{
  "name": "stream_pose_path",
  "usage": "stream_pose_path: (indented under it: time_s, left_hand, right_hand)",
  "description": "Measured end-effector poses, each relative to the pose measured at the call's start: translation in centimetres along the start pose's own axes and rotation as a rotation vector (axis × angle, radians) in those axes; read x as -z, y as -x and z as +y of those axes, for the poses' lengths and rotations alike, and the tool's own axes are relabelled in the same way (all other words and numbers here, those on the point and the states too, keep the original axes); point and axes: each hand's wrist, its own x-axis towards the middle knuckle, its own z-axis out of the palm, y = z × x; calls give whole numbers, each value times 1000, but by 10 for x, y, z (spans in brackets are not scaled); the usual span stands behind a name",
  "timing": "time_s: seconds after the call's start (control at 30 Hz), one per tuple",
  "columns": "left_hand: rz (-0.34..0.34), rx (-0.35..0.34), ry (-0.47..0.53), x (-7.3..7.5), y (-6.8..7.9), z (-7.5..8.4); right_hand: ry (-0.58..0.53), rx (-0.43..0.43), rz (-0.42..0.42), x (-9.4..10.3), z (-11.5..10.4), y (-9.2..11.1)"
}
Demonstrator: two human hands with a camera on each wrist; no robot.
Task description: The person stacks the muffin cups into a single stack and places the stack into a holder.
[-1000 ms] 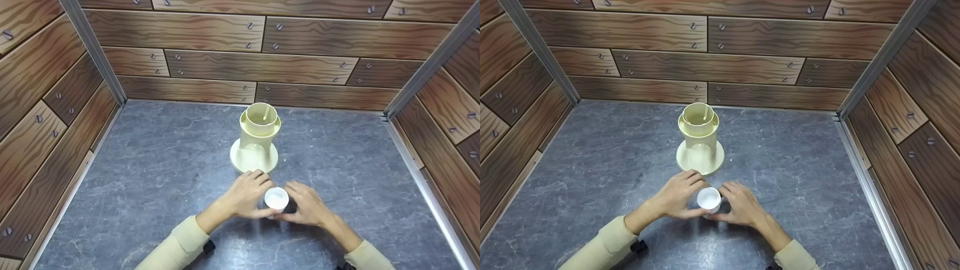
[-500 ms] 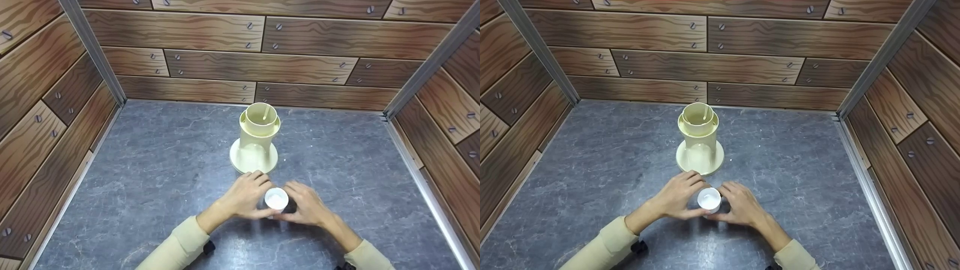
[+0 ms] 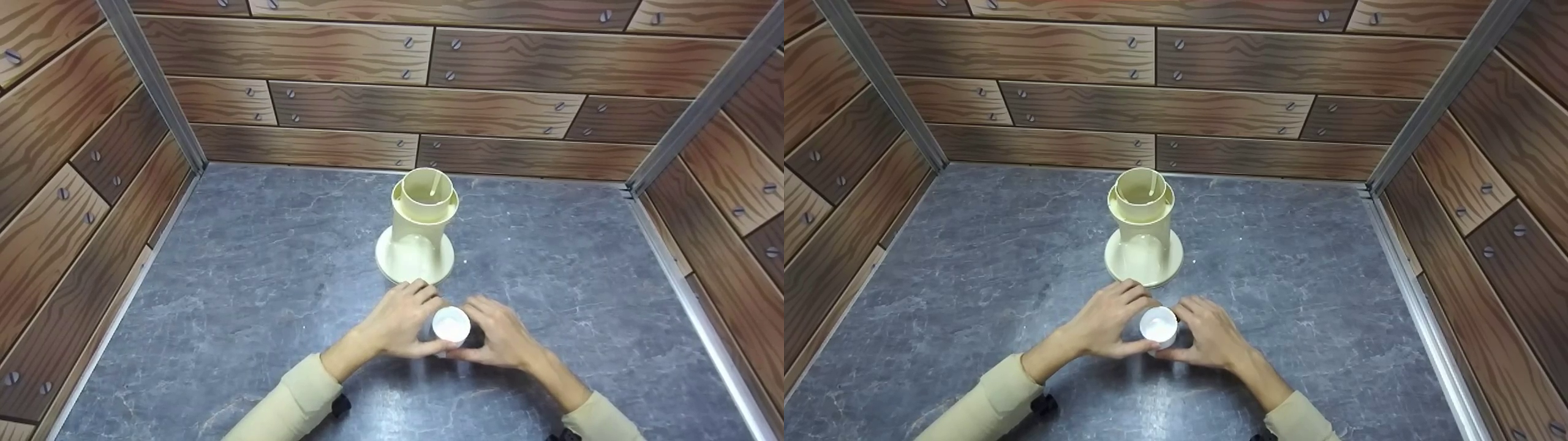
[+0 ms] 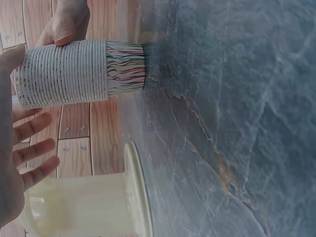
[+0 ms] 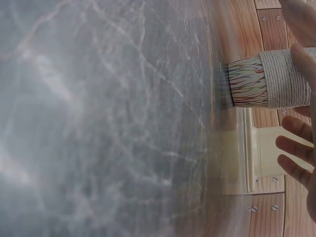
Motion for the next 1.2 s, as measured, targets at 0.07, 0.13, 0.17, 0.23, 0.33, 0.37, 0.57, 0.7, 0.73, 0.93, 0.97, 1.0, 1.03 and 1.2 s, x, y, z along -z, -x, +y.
stream_pose_path:
  time_s: [0.07,0.13,0.17,0.23,0.33,0.37,0.57,0.7,0.73,0.93,0.97,1.0,1.03,1.2]
  left_hand:
    - [2,-1,3,0,1,0]
    - [7,-3,2,-1,1,1]
    - [7,-3,2,-1,1,1]
    - [5,-3,-3,-1,1,1]
    - [-3,1,-6,-2,1,1]
    - [-7,3,-6,-2,1,1]
    - [-16,10,2,-3,1,1]
    - [-14,9,11,-5,2,1]
    - [-15,9,16,-5,2,1]
    - [-37,20,29,-8,5,0]
    - [-40,23,24,-8,6,0]
    - [-42,24,20,-8,6,0]
    - [-45,25,16,-8,7,0]
    - [-48,33,-1,-8,8,0]
  right_hand:
    - [-9,0,1,0,0,0]
    - [-16,2,6,0,0,0]
    - [-17,3,9,0,0,0]
    - [-12,6,13,-1,0,1]
    - [-7,6,13,-1,0,1]
    - [-5,5,13,-2,0,1]
    - [17,10,10,-5,1,2]
    - [21,9,11,-7,2,3]
    - [20,5,7,-7,2,3]
    - [20,-5,-20,-8,3,4]
    - [17,-6,-24,-8,3,4]
    - [15,-7,-27,-9,3,5]
    - [15,-6,-27,-9,4,5]
    - [20,-2,-26,-13,6,8]
